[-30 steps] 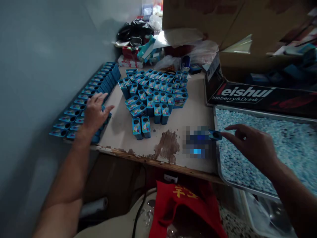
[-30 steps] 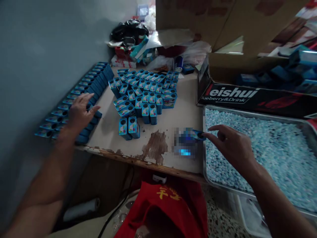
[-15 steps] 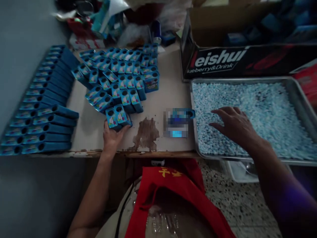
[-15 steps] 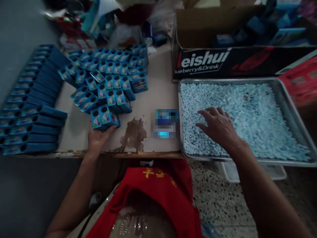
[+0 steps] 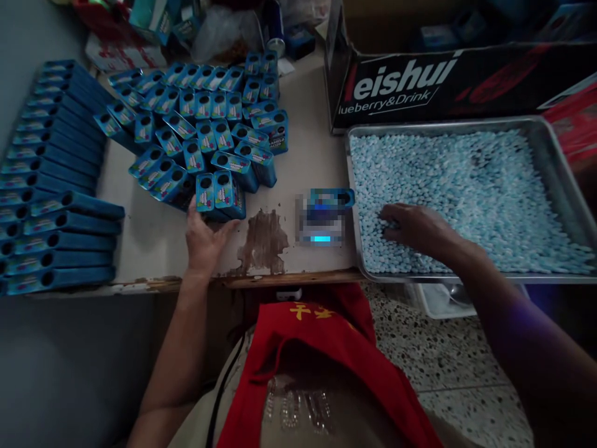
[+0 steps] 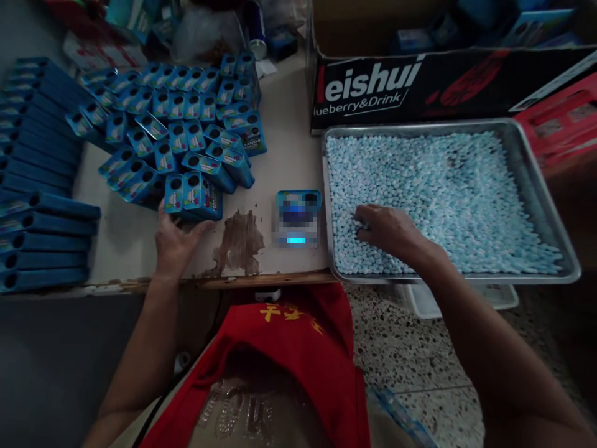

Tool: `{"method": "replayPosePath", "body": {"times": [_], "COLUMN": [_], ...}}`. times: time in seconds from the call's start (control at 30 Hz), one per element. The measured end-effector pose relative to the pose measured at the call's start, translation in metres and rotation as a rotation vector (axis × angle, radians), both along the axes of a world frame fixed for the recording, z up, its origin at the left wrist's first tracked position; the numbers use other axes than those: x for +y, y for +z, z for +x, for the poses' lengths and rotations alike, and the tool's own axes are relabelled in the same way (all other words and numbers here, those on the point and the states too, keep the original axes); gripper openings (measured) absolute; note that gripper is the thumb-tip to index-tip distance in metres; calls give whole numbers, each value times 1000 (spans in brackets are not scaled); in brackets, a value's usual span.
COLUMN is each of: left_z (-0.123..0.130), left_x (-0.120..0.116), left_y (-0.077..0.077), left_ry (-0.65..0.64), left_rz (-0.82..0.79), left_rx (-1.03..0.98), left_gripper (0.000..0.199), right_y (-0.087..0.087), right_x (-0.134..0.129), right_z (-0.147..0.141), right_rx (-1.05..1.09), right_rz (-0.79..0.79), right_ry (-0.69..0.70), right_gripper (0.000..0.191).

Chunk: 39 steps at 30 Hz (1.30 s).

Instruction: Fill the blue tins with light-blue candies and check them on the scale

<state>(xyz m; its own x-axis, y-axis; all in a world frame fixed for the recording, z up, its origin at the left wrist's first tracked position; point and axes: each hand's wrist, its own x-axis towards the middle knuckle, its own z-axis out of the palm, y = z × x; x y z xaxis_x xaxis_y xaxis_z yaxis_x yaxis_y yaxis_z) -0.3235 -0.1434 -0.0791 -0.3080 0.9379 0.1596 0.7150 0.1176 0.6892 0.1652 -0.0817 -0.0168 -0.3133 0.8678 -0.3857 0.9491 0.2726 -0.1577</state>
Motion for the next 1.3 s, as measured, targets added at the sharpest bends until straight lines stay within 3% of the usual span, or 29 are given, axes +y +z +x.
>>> {"method": "replayPosePath", "body": {"times": [0.1, 0.17, 0.23, 0.3, 0.37, 0.47, 0.57, 0.67, 0.77, 0.9, 1.07, 1.2, 1.3], "left_z": [14, 24, 33, 39, 40, 33, 24, 19, 12, -4, -15, -14, -11], "left_x": [-20, -29, -33, -34, -33, -33, -37, -45, -50, -49, -45, -45, -49], "left_y": [9, 16, 23, 31, 35, 32, 22, 12, 7, 0, -8, -6, 1], "left_ry": [95, 44, 22, 82, 163, 188, 125, 144, 200, 200, 175, 158, 158], "left_rz": [180, 222, 306, 449, 526, 459, 378, 419, 493, 530, 560, 601, 638], "left_rx": [157, 202, 237, 297, 349, 335, 276, 292, 346, 346, 354, 370, 384], "left_gripper": [94, 75, 53, 54, 66, 63, 52, 46, 38, 42, 44, 41, 38], "right_y": [5, 11, 19, 29, 40, 57, 74, 87, 95, 99, 103, 105, 100], "right_x": [2, 3, 5, 9, 15, 23, 29, 33, 34, 34, 29, 29, 33], "right_z": [8, 10, 6, -3, -14, -33, -58, -82, -98, -102, -100, -95, -80], "right_rx": [201, 338, 436, 489, 533, 633, 695, 580, 391, 289, 353, 501, 569], "right_rz": [-43, -55, -36, -4, 33, 91, 146, 198, 196, 185, 148, 210, 321], "right_ry": [-220, -368, -431, -410, -351, -224, 4, 241, 361, 378, 332, 219, 54], "right_gripper": [16, 13, 10, 9, 9, 10, 10, 17, 24, 27, 30, 26, 19]}}
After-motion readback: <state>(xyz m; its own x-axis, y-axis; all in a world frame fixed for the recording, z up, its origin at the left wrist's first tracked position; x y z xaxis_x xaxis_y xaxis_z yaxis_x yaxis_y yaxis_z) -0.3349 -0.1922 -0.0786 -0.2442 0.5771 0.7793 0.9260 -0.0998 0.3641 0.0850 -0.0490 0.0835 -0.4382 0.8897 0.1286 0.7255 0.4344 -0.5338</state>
